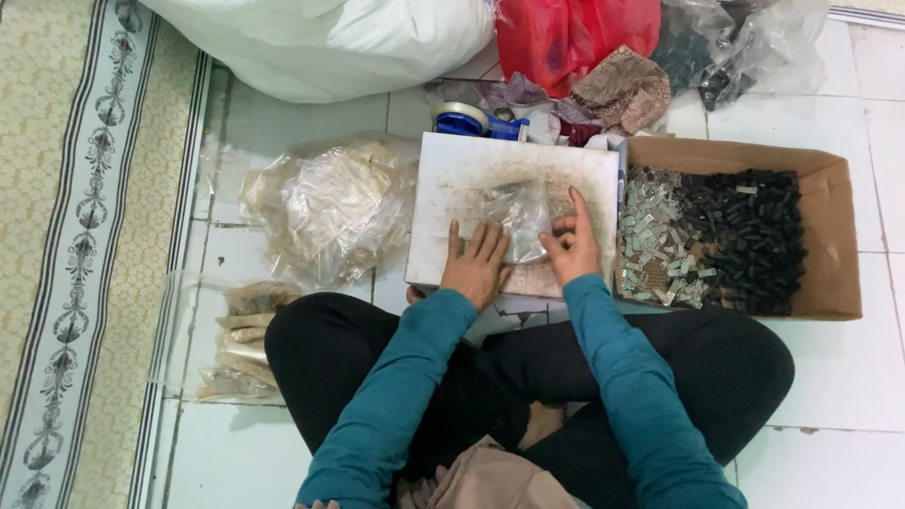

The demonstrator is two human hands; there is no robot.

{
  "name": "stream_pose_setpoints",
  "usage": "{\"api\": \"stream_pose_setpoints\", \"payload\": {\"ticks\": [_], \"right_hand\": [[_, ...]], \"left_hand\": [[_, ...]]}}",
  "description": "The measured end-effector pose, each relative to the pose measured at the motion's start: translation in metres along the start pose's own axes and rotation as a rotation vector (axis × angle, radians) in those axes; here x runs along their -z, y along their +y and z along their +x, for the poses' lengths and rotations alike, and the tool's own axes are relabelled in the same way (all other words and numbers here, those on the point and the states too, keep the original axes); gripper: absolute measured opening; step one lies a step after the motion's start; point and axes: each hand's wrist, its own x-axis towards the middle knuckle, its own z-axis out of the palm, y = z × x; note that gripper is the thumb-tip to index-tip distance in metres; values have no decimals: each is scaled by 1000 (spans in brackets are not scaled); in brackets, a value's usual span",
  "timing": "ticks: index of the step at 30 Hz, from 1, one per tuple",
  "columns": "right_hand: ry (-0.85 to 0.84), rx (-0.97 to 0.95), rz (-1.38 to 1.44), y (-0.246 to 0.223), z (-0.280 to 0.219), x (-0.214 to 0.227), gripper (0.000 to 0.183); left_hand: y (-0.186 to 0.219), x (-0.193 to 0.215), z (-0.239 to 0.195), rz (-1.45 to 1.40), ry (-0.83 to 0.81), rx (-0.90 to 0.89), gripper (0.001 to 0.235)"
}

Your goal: Sorting small metal components and packaging them into individual plastic bags on the floor.

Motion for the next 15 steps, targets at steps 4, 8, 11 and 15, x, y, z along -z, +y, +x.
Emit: {"api": "stream_pose_setpoints", "payload": {"ticks": [4, 8, 11, 15], "right_hand": [[12, 1, -8, 23, 4, 9, 58], [-150, 227, -349, 59, 5, 6, 53], [-207, 283, -476, 82, 14, 2, 57], [-177, 380, -448, 24, 35, 10, 47]], "left_hand": [[-7, -11, 0, 15, 65, -45, 46], [-11, -15, 2, 18, 152, -90, 37], [-13, -14, 9, -34, 157, -77, 32], [-42, -32, 53, -55, 99, -29, 25]]}}
